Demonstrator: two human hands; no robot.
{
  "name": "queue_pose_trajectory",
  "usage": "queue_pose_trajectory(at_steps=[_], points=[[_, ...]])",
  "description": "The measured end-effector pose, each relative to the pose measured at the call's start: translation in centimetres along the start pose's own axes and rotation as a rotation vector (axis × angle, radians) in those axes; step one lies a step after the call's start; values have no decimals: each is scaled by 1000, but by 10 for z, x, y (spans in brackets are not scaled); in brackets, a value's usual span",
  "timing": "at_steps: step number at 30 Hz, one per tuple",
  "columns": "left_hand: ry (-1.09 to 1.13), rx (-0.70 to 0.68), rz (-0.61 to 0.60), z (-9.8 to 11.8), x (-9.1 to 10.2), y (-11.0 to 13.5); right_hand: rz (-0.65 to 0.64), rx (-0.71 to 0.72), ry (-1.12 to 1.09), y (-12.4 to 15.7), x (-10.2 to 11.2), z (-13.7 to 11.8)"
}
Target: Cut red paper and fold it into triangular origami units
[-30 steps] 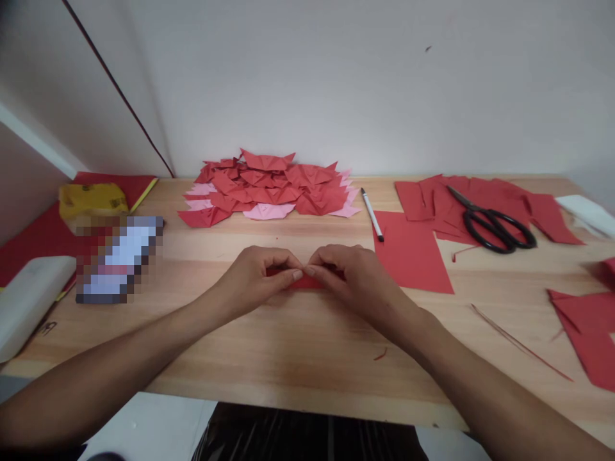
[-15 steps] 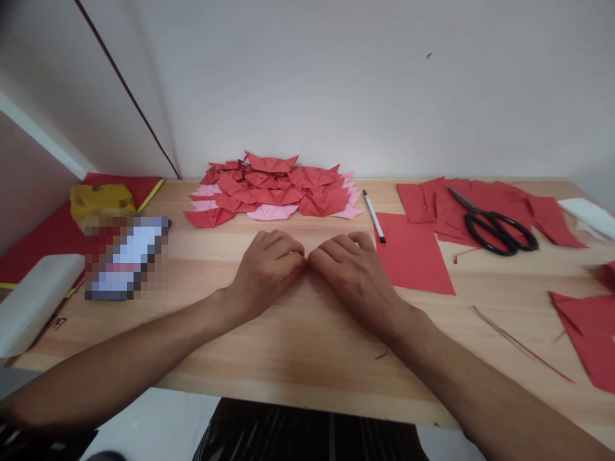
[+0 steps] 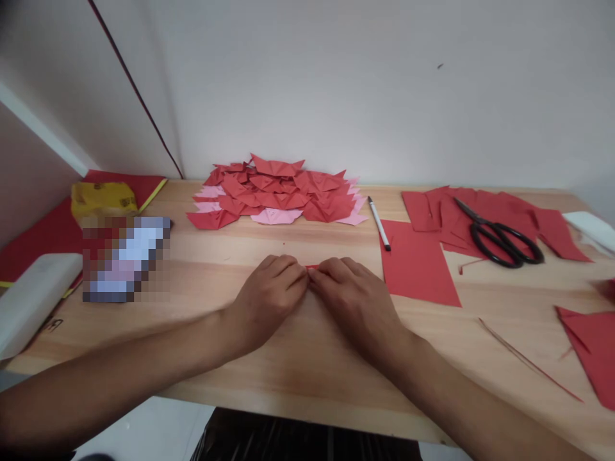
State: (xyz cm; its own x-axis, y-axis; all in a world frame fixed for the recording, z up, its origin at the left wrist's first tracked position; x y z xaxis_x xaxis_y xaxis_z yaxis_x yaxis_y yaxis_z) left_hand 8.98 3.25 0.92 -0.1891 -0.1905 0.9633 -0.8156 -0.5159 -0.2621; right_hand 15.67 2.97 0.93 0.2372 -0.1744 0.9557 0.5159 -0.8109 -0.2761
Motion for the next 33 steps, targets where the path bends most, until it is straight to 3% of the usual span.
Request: queue_pose_trajectory(at_steps=[12,18,22,29,33], points=[[-124,3,13,17,4,3,-124,-68,69,-7,-2,-4],[7,41,-61,-1,0,0,-76,-88,-124,-5,-5,16],[31,88,-37,-11,1,-2,-56,-87,-126,-4,-4,20],[5,99,39,-10,4,-1,-66,-113,-144,-7,-4,20],[83,126,20,-15,1,-1,-52,-112,-166,-6,-5,20]])
Point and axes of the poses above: each hand's wrist, its own y-axis away from the middle knuckle, its own x-axis out of the back of the hand, z = x × y, the point moved 9 cm from there along -y, towards the middle knuckle, and after that the axes turned 6 degrees about -z, right-handed, at the moved point
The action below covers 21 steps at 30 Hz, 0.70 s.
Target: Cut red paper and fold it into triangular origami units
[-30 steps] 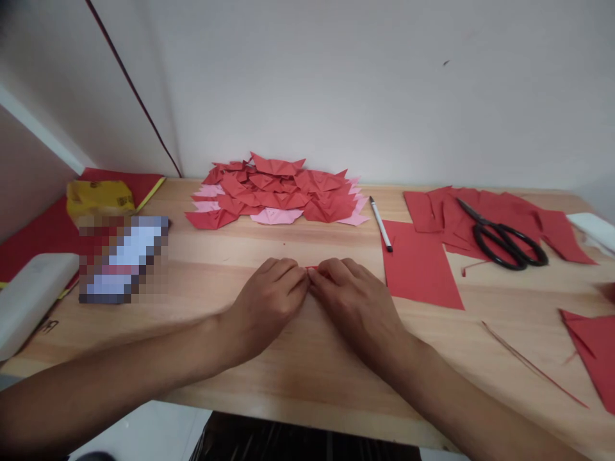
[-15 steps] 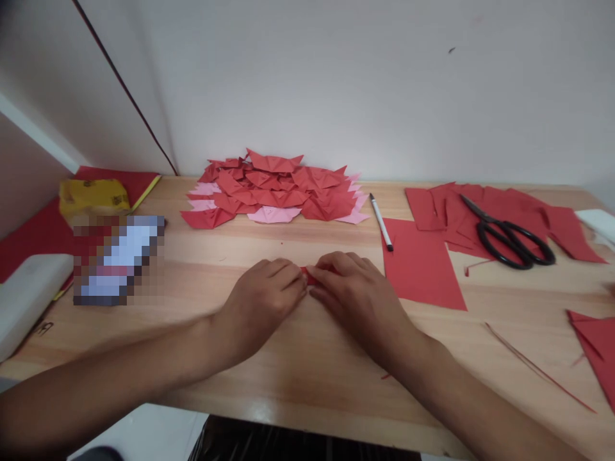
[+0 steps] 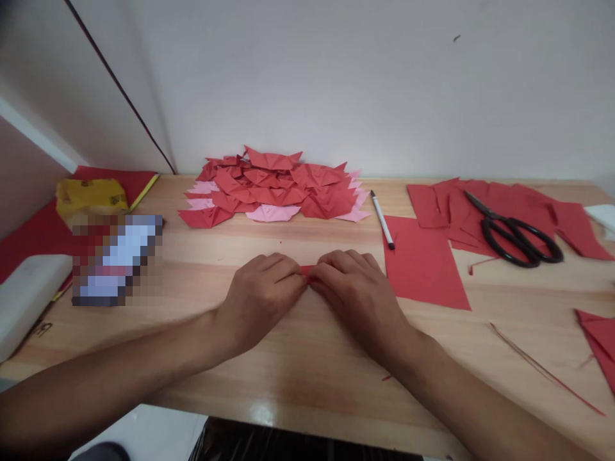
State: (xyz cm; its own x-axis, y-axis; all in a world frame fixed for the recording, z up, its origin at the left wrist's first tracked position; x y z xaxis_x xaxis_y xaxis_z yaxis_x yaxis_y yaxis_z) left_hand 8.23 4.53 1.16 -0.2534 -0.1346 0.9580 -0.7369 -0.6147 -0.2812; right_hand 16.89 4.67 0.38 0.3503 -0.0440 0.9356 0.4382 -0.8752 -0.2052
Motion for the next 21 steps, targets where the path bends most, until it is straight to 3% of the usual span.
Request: queue_pose_trajectory(at_steps=[11,21], points=[[281,157,-78,-21,-10,-8,-76,-116,-158,-7,-6,13],[331,203,-138,-29,-11,-13,-147,-160,-79,-11,-10,12]])
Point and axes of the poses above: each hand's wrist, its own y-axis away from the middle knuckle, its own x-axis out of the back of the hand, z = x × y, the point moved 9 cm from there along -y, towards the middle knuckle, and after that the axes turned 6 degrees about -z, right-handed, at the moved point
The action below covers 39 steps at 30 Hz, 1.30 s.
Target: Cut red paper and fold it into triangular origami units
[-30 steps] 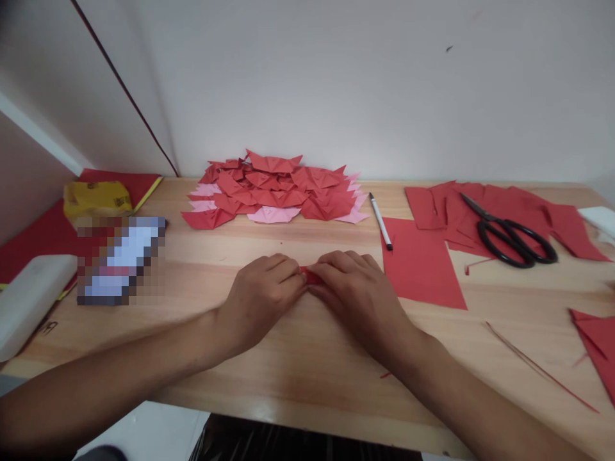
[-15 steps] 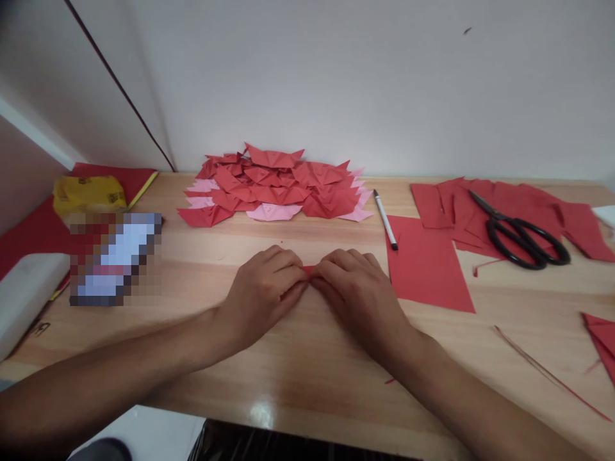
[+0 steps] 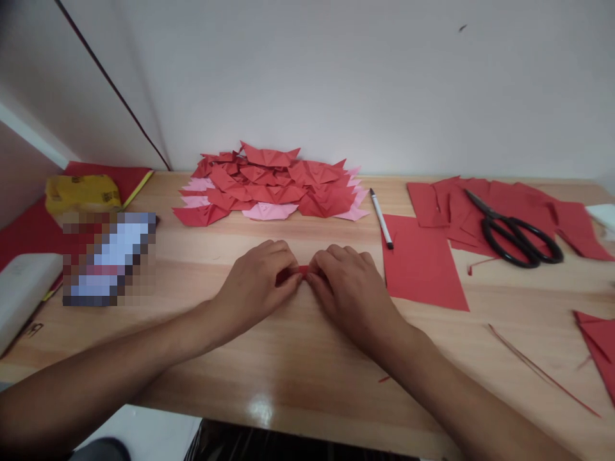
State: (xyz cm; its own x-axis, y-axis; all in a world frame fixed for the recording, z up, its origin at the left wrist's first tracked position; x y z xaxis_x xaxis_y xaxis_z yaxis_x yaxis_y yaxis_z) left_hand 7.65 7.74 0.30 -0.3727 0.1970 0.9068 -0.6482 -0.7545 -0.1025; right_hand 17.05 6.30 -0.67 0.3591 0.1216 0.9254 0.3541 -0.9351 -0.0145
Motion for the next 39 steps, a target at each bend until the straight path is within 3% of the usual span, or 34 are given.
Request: queue_pose_trajectory(at_steps=[26,39], points=[[61,49,-43,-16,-2,-8,-52,-46,200,-8,-1,-7],[8,84,-142,-18,-1,-7,-42,-77,256,-5,-1,-8]])
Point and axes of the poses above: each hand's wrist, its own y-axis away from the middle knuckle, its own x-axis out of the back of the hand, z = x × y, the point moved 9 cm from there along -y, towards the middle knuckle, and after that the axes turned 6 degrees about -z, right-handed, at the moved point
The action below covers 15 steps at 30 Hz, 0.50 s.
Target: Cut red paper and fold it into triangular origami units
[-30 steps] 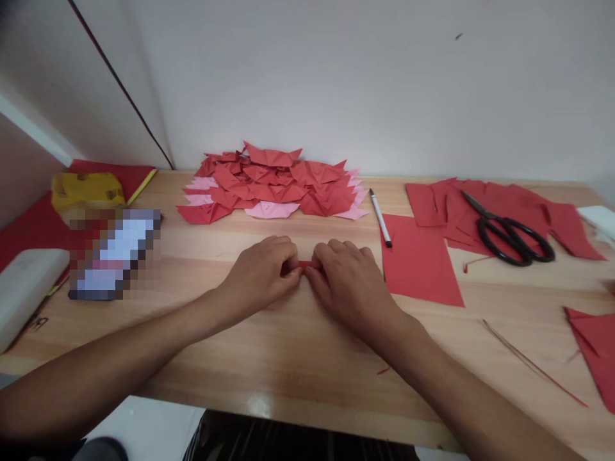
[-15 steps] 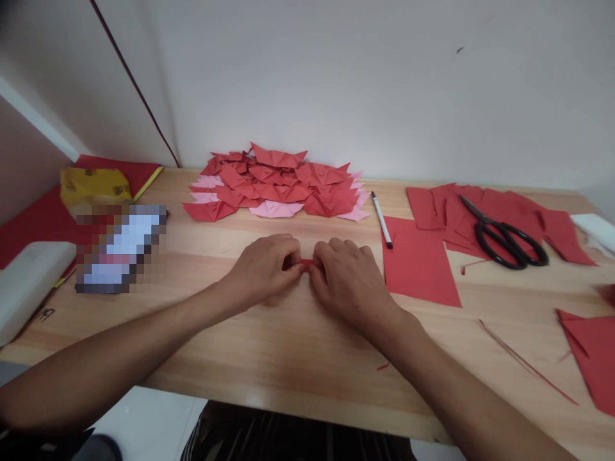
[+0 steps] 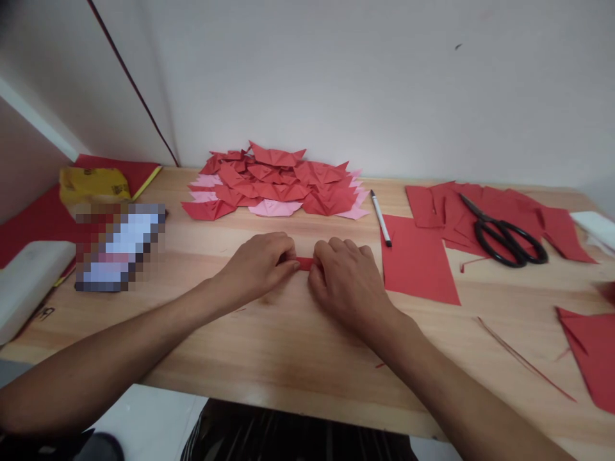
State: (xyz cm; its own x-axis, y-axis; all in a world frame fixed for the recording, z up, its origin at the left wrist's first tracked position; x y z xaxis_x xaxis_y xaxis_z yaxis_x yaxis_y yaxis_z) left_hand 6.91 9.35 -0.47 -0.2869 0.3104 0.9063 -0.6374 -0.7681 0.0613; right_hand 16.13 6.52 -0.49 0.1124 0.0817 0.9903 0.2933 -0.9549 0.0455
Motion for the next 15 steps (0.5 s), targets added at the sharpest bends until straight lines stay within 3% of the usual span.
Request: queue_pose_trajectory(at_steps=[15], points=[[-23,5,12,0,0,-2,42,-42,97,-4,-1,-2]])
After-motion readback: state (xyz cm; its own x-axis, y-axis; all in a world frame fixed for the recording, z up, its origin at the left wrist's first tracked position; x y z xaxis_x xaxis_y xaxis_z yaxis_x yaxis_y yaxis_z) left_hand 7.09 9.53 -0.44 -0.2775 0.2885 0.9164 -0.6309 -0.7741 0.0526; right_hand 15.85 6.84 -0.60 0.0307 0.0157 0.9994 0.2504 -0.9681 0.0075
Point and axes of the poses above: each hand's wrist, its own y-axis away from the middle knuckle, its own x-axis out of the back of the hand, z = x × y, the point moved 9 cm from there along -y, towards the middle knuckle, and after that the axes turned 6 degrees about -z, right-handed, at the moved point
